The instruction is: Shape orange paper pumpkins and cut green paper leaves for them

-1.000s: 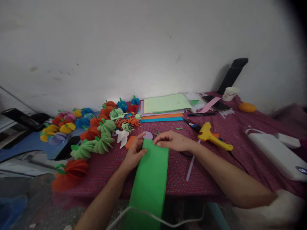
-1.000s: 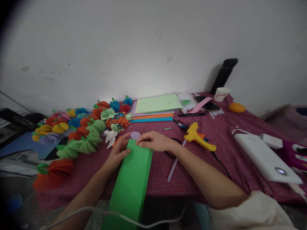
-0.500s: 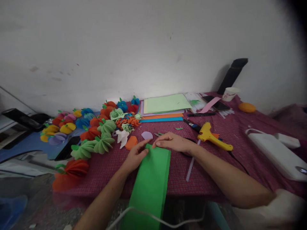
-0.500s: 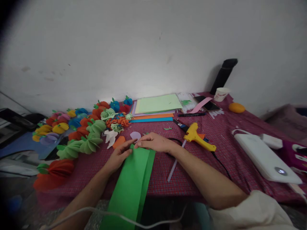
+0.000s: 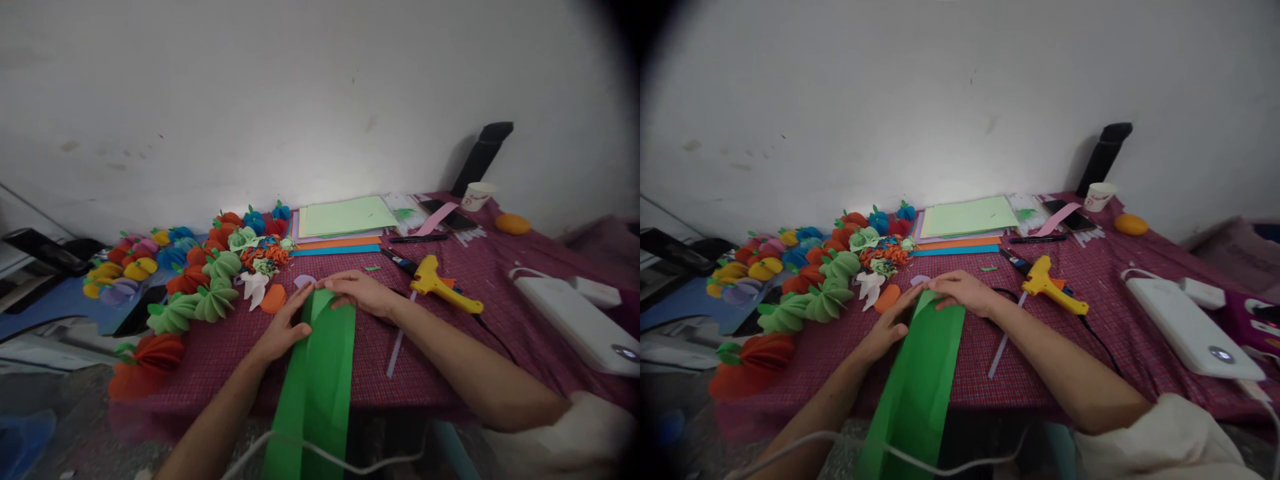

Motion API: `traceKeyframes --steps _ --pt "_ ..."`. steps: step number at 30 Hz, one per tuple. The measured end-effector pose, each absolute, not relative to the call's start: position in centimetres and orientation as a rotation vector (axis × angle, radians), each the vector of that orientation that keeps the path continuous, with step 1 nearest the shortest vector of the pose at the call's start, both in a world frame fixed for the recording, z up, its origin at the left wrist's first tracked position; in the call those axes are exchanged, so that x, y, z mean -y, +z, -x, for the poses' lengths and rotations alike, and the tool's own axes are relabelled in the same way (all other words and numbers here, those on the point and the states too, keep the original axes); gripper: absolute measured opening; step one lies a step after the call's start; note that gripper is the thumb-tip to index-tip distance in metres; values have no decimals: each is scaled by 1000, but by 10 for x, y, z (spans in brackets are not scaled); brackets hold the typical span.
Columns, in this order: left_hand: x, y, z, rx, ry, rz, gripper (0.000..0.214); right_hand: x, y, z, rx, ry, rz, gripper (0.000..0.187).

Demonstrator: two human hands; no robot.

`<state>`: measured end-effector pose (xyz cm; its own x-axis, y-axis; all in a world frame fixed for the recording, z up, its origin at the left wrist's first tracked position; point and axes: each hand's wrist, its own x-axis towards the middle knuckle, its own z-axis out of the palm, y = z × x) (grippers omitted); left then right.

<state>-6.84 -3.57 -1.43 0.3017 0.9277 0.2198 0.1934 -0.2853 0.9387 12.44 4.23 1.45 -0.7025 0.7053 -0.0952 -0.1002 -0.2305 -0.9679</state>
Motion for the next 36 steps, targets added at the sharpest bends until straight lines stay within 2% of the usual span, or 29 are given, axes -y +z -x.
traceKeyframes --steps 3,6,9,12,14,19,20,25,28,32,34,36 --pt "38 -7 69 -949 987 -1608 90 -42 14 -124 1426 2045 680 29" --pt "43 9 67 -934 908 -1501 84 -42 13 -123 1441 2023 694 31" --pt "46 26 65 -1122 787 -1488 64 -40 15 -124 1477 1947 750 32" --pt "47 37 69 -1333 642 -1450 34 -37 22 -126 1520 1957 718 35" --pt "45 40 78 -1432 554 -1326 26 -38 25 -129 1583 1959 680 40" --pt "47 45 107 -1560 673 -999 24 -51 15 -135 1852 1406 840 53" --pt "49 45 112 -1555 687 -976 24 -53 11 -135 1880 1384 852 56" --pt "56 47 128 -1505 640 -985 27 -44 4 -132 2023 1743 800 64" --pt "52 43 135 -1531 562 -1124 25 -33 6 -134 2051 1785 802 56" --pt "46 33 126 -1709 479 -1476 25 -23 -1 -142 2087 1780 817 23" --pt "50 29 110 -1979 596 -1786 41 -17 -6 -145 2128 1724 913 16" --pt "62 30 91 -2214 647 -2049 54 -11 -9 -148 2120 1697 1006 18"
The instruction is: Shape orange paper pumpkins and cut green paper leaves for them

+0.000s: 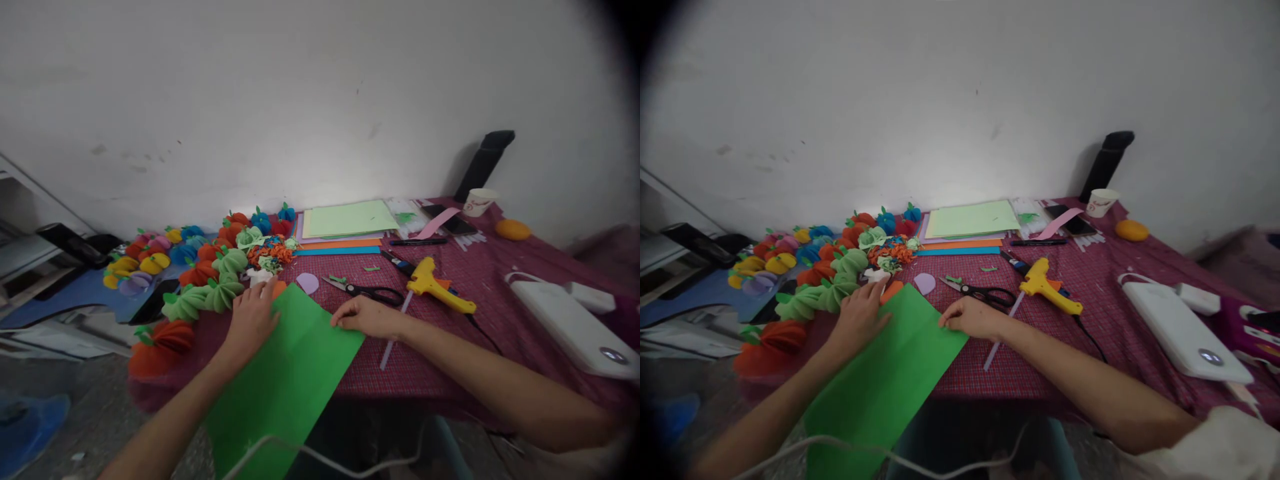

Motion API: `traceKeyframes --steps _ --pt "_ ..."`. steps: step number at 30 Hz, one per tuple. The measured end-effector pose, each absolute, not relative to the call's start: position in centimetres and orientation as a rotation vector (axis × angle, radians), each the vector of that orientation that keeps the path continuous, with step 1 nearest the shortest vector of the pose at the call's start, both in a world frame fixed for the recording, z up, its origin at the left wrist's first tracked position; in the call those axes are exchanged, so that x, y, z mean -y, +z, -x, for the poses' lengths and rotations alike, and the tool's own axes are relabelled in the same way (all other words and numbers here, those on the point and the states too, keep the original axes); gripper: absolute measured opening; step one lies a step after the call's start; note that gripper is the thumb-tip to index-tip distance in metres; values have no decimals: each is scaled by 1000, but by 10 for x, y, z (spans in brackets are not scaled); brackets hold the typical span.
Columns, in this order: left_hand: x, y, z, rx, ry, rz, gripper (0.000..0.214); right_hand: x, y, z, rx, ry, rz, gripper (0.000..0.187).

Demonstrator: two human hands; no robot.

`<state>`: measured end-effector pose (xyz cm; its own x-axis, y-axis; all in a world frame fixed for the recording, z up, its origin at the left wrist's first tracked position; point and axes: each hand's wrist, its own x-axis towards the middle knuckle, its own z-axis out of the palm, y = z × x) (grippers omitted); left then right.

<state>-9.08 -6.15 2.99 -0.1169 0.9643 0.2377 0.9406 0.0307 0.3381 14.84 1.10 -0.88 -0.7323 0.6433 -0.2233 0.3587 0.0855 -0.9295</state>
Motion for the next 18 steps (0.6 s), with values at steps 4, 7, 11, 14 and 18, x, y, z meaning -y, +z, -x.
traceKeyframes --steps 4,7,11,14,18 --pt "103 39 57 -1918 497 -2212 45 0 -6 -153 1998 1831 1078 26" --pt "135 43 42 -1624 336 -2103 71 5 -2 -154 1809 2034 1105 32" --pt "152 37 37 -1678 246 -2062 83 5 -2 -160 1775 2231 992 41" --pt "150 32 41 -1716 93 -2053 61 2 -7 -169 2035 2148 796 46" --pt "144 32 48 -1704 -50 -2086 55 1 -8 -176 2433 1470 590 44"
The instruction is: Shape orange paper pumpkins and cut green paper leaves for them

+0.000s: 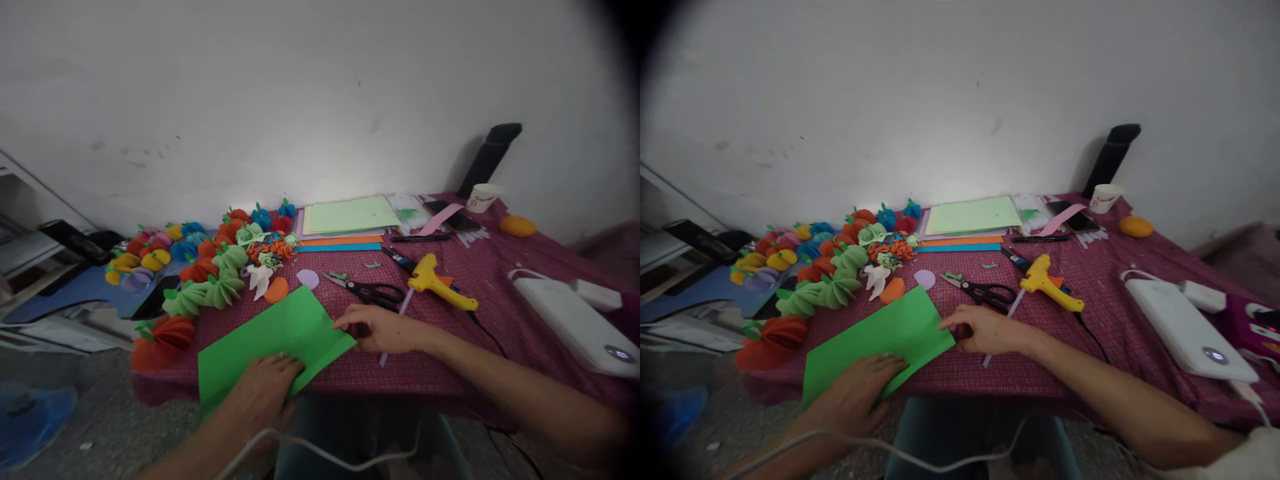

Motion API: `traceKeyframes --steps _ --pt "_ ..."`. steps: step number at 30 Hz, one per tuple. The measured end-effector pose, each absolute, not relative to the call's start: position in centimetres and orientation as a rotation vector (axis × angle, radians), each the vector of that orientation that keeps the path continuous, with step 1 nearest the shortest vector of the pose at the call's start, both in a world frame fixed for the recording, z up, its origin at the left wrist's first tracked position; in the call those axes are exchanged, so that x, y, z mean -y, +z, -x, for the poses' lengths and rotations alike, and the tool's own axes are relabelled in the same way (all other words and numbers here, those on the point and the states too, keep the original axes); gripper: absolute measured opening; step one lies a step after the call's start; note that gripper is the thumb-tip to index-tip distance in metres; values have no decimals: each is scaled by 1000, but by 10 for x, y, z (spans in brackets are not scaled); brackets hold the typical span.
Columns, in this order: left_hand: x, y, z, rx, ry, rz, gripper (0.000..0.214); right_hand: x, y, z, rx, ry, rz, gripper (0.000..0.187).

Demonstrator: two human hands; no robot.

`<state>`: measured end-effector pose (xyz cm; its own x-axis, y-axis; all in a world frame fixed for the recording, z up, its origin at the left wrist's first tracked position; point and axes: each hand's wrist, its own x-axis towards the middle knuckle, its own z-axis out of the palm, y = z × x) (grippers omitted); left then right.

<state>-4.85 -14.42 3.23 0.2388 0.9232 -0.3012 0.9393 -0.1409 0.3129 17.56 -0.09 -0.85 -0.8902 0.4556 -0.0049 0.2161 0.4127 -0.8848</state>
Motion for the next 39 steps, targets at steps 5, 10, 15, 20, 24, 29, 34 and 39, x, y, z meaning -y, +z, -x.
traceKeyframes --steps 5,10,15,20,24,29,34,39 --pt "147 30 56 -1710 -61 -2098 52 2 -8 -166 2468 1281 497 21" --pt "146 24 80 -1764 -4 -2038 51 -2 -14 -157 2385 1695 806 29" --pt "136 32 109 -1852 18 -1904 52 -5 -16 -147 2285 1732 948 26" --pt "128 42 119 -1937 -93 -1796 56 -8 -18 -134 2298 1653 1074 14" --pt "127 37 121 -2016 -193 -1843 58 -11 -14 -130 2482 1385 1149 16" --pt "130 27 125 -2006 -256 -1969 57 -12 -10 -125 2658 965 1146 19" --pt "136 27 124 -2026 -294 -2004 58 -11 -13 -122 2680 844 1198 20" --pt "139 31 121 -2002 -285 -2023 56 -5 -8 -124 2727 808 1186 19"
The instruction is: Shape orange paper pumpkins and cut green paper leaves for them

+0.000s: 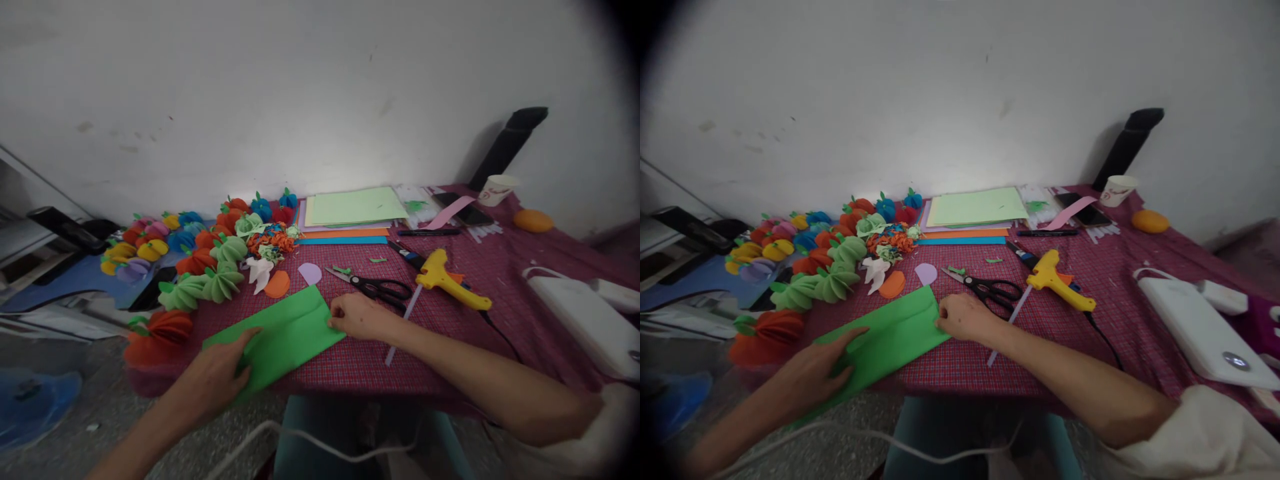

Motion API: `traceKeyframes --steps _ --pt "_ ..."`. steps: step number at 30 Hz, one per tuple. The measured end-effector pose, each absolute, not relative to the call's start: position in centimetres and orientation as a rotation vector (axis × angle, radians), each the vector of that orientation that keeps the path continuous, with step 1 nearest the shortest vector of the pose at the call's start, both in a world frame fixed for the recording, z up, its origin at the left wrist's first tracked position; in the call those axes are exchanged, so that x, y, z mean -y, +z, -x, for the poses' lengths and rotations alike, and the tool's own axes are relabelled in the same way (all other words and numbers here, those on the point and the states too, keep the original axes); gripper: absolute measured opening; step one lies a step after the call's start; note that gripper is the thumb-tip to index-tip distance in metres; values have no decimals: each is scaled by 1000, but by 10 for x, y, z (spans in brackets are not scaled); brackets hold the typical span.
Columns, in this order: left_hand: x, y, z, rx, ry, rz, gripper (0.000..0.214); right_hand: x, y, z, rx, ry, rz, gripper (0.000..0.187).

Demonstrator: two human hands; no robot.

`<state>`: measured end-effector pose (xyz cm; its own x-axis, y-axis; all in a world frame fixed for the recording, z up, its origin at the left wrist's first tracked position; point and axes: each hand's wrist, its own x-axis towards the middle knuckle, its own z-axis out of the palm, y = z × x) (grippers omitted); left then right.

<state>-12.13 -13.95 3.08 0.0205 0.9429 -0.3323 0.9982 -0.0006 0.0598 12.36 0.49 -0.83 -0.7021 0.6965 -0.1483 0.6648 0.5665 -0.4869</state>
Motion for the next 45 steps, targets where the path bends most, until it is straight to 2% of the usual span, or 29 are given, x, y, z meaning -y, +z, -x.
traceKeyframes --steps 7,17,28,32,38,45 --pt "144 26 114 -1985 -253 -2090 45 4 1 -128 2795 790 1130 15" --pt "142 32 90 -2088 -469 -2264 46 11 1 -132 2825 783 1114 12" --pt "141 32 80 -2106 -464 -2270 38 8 3 -137 2843 745 1240 16" --pt "139 27 74 -2078 -297 -2349 49 6 1 -138 2792 797 1225 23" --pt "128 24 46 -1550 -344 -2513 83 6 -1 -139 2753 797 1183 37" --pt "129 9 27 -1447 -129 -2557 74 5 -4 -141 2757 837 1133 28"
